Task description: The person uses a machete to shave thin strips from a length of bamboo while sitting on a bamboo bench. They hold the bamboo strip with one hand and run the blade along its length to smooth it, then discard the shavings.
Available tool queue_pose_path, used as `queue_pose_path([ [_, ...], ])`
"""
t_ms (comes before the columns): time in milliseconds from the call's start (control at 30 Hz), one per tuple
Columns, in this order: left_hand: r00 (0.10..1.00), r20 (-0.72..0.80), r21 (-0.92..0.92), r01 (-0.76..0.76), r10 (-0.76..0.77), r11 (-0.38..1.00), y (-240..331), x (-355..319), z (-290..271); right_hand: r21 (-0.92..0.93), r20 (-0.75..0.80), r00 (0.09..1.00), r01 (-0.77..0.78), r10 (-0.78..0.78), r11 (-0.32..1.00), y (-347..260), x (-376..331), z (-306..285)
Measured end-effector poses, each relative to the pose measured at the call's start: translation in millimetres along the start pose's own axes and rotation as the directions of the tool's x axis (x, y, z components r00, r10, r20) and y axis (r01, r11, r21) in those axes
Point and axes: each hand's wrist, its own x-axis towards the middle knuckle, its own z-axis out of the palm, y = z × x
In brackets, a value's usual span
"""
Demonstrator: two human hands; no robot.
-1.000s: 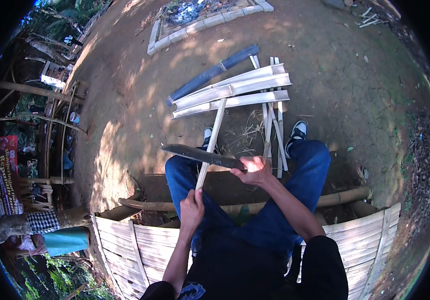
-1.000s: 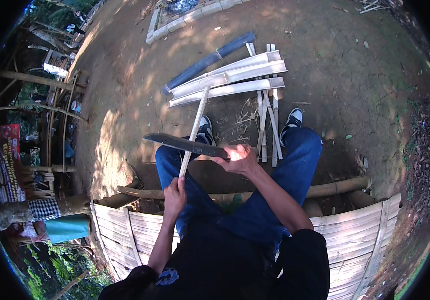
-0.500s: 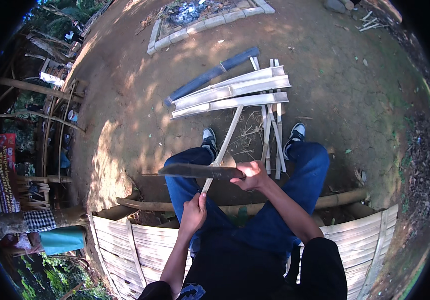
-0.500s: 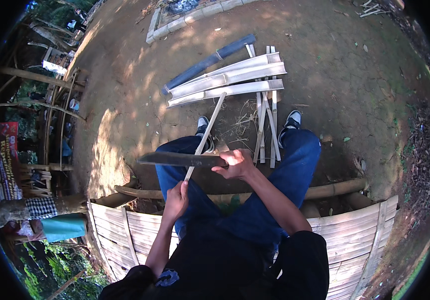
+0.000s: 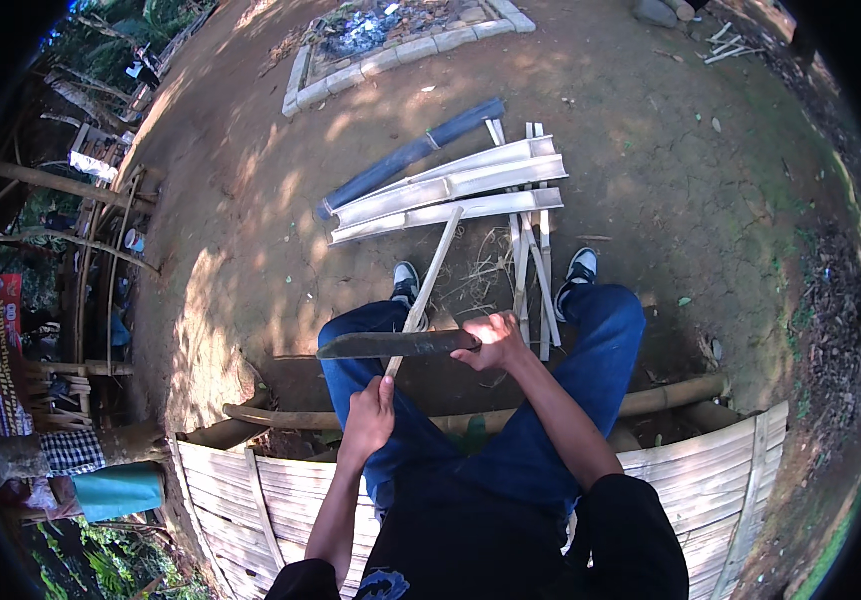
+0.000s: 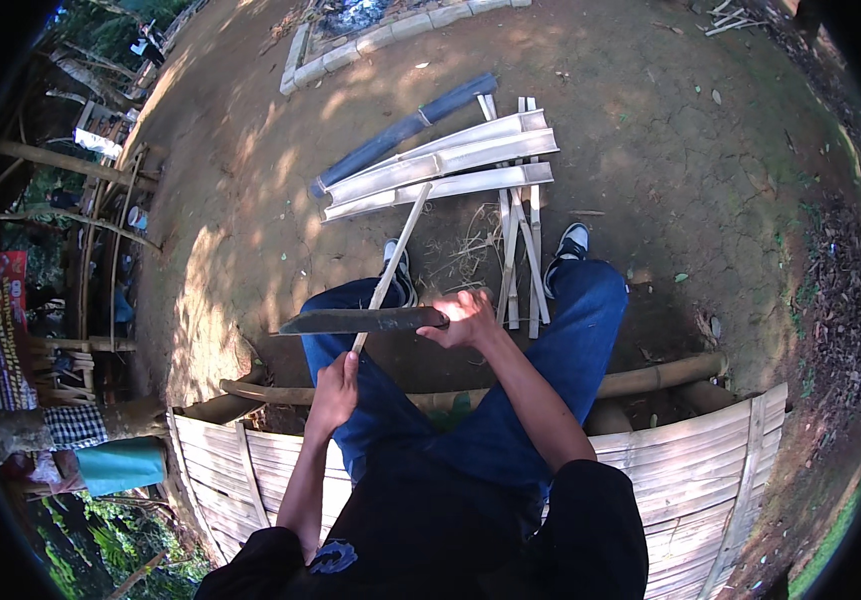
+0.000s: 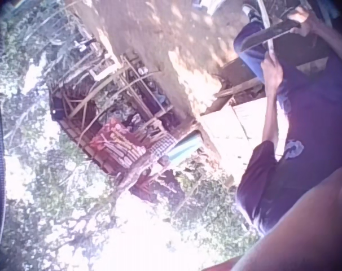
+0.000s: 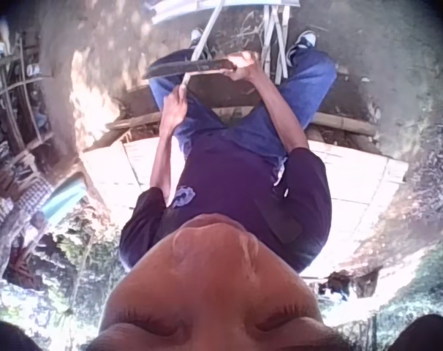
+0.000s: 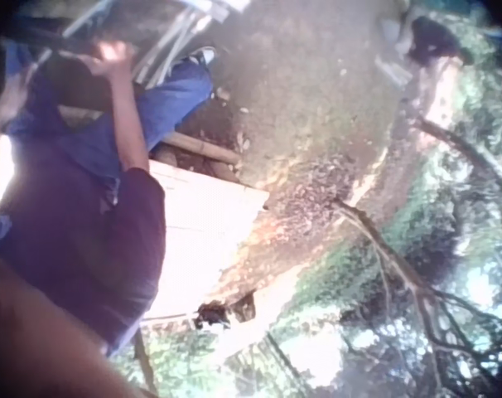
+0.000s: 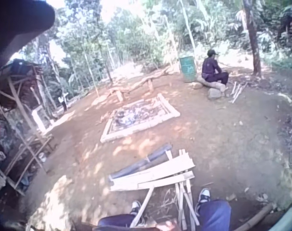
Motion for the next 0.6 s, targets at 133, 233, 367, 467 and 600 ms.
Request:
queue_pose_path([
  [133, 1.000, 0.003, -0.039, 0.019, -0.019, 0.999, -4.0, -0.7, 3.9, -0.161, -0.191, 0.976, 0.075, -0.105, 0.984, 6.7, 1.6, 2.4],
  [233, 0.998, 0.020, -0.073, 0.053, -0.052, 0.996, -7.1, 0.5, 7.7, -0.166, -0.146, 0.987, 0.040, -0.065, 0.985, 11.3, 0.8, 3.8],
  [367, 1.000, -0.024, -0.101, 0.018, -0.020, 0.995, -9.2, 3.0, 15.7, -0.158, -0.361, 0.916, 0.125, -0.175, 0.980, 16.6, -2.0, 10.8],
  [467, 0.997, -0.047, -0.179, 0.050, -0.059, 0.983, -36.3, 1.8, 19.7, -0.083, -0.235, 0.969, 0.052, -0.070, 0.995, 7.9, 6.1, 2.8],
  [600, 0.923, 0.030, -0.564, 0.333, -0.384, 0.756, -80.3, -34.5, -18.6, 0.076, -0.229, 0.684, -0.697, 0.693, 0.713, 53.6, 28.4, -37.8],
])
